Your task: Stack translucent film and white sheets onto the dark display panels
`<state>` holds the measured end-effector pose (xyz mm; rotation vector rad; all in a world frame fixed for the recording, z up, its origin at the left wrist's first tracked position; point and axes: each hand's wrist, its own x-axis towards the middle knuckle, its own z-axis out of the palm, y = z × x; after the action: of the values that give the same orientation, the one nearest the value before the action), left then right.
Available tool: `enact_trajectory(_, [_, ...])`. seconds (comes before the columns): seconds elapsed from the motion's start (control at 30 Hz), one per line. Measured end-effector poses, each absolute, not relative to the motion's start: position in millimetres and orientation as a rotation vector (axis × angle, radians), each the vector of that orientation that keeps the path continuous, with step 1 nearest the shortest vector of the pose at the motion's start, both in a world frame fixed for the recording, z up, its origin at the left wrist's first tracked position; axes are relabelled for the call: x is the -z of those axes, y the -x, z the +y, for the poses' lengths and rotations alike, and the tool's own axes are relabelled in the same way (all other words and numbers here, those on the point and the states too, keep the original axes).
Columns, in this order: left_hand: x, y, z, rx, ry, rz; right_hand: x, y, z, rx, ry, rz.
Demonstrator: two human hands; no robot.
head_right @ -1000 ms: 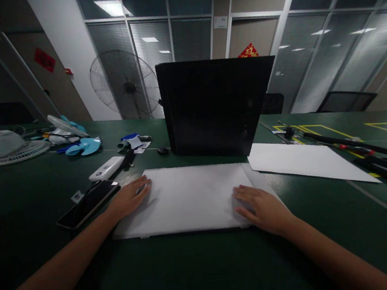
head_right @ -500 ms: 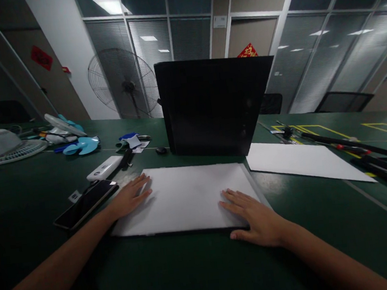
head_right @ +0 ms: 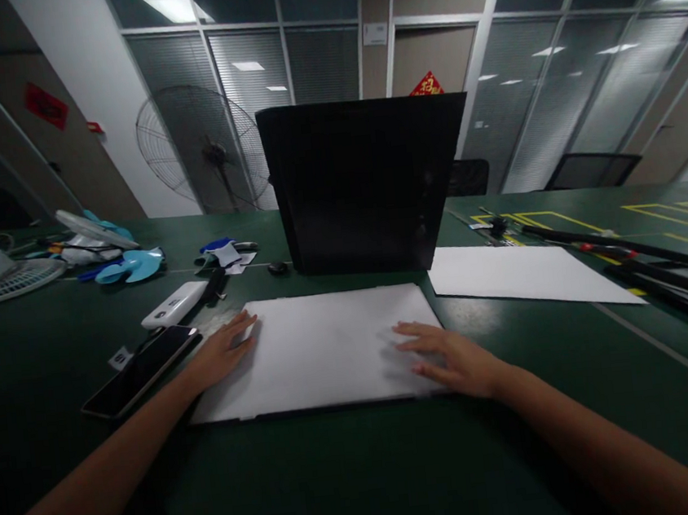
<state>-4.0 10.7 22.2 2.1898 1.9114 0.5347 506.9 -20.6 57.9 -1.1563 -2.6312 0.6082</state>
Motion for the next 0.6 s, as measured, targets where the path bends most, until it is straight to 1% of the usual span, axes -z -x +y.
enact_trajectory(0.13, [-24,1,11,-0.5,-2.191,1.938,-38,-567,22,-0.203,1.499,-2.39])
enact_trajectory(0.27, [-25,-1,11,-0.47,-2.211,1.969,-16,-613,51,-0.099,1.766,-2.349])
enact_trajectory(0.37, [-26,-1,10,-0.452,-2.229,1.98,-15,-619,54,-0.059,1.95,-2.333])
enact_trajectory(0.6, [-25,-1,8,-0.361,-2.294,2.034,-40,-594,37,0.298,2.065,-2.352])
